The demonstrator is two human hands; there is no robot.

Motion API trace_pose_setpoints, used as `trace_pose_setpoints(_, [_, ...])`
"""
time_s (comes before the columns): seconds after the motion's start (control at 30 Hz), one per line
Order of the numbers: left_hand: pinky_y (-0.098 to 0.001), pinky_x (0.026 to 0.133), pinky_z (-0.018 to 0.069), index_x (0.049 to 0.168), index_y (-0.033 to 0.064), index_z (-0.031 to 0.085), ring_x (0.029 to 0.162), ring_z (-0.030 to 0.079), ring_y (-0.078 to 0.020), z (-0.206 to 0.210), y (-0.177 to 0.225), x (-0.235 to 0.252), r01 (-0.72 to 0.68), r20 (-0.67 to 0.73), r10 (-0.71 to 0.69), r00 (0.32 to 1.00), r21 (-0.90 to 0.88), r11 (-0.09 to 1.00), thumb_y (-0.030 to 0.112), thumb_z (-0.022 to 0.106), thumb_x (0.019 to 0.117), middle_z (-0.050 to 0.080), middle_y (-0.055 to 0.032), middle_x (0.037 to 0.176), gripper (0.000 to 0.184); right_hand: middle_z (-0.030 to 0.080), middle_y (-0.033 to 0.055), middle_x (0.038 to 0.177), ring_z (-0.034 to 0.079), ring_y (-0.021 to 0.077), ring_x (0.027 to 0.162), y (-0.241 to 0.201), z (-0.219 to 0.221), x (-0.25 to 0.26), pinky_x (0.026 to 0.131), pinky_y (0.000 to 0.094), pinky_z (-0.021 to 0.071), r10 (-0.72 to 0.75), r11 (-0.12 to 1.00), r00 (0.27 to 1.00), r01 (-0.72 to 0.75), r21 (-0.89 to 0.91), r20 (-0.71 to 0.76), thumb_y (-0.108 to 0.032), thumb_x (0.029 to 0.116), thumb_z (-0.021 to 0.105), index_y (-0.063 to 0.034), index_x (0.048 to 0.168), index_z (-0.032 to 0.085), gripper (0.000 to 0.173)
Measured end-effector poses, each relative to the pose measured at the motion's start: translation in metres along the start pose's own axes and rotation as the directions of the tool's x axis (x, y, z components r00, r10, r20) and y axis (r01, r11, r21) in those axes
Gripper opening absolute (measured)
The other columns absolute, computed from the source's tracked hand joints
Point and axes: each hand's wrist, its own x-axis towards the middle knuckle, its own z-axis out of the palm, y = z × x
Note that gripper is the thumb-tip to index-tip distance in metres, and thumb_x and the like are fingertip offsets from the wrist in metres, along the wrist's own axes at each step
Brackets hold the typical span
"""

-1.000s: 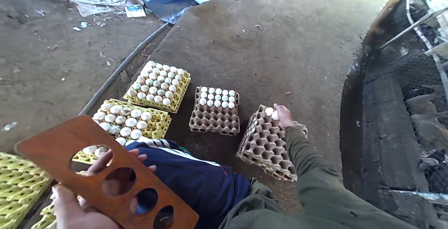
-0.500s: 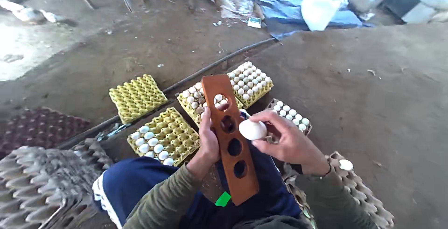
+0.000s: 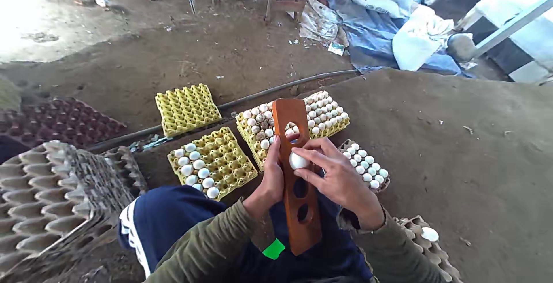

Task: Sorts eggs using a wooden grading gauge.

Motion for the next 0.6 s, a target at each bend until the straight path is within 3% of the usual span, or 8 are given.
trace_pose_setpoints(0.13, [-0.0352, 0.08, 0.0611, 0.135, 0.0111, 0.055, 0.092, 0.072, -0.0168, -0.002, -0.002, 0.002, -0.026, 0.026, 0.025, 0.999, 0.043, 0.999, 0.042, 0.001, 0.1074, 0.073, -0.0087, 0.101, 0.067, 0.068, 0.0143, 0.119, 0.068, 0.0149, 0.103, 0.006, 0.005, -0.003, 0.088, 0.0244, 0.0576, -0.018, 1.0, 0.996, 0.017, -0.004, -0.084, -0.031, 0.0898, 0.078, -0.0028, 0.124, 0.069, 0.045])
trace_pose_setpoints(0.3, [-0.0359, 0.079, 0.0612, 0.136, 0.0102, 0.053, 0.09, 0.072, -0.0171, 0.001, -0.005, 0.004, -0.022, 0.041, 0.019, 0.999, 0.07, 0.997, 0.042, 0.002, 0.1071, 0.074, -0.0092, 0.099, 0.067, 0.07, 0.0147, 0.116, 0.067, 0.0182, 0.107, 0.014, 0.006, -0.011, 0.093, 0.026, 0.0557, -0.075, 0.997, 0.986, 0.07, -0.038, -0.149, -0.03, 0.0892, 0.078, -0.0029, 0.124, 0.072, 0.045])
trace_pose_setpoints(0.47, [-0.0345, 0.078, 0.0617, 0.131, 0.0094, 0.056, 0.088, 0.073, -0.0157, 0.007, -0.008, 0.004, -0.015, 0.06, 0.012, 0.998, 0.061, 0.998, 0.041, 0.002, 0.1072, 0.074, -0.0083, 0.097, 0.067, 0.07, 0.0117, 0.109, 0.067, 0.0136, 0.101, 0.02, 0.003, -0.016, 0.089, 0.0223, 0.0558, -0.045, 0.999, 0.978, 0.05, 0.02, -0.202, -0.032, 0.0842, 0.083, -0.0064, 0.117, 0.077, 0.042])
trace_pose_setpoints(0.6, [-0.0353, 0.078, 0.0618, 0.134, 0.0079, 0.056, 0.088, 0.073, -0.0173, 0.009, -0.01, 0.006, 0.0, 0.073, -0.001, 0.997, 0.019, 1.0, 0.042, 0.004, 0.1063, 0.074, -0.0101, 0.099, 0.068, 0.069, 0.011, 0.107, 0.065, 0.0107, 0.1, 0.025, 0.006, -0.019, 0.088, 0.0195, 0.0546, -0.037, 0.995, 0.974, 0.057, 0.084, -0.222, -0.034, 0.0846, 0.083, -0.006, 0.116, 0.077, 0.042])
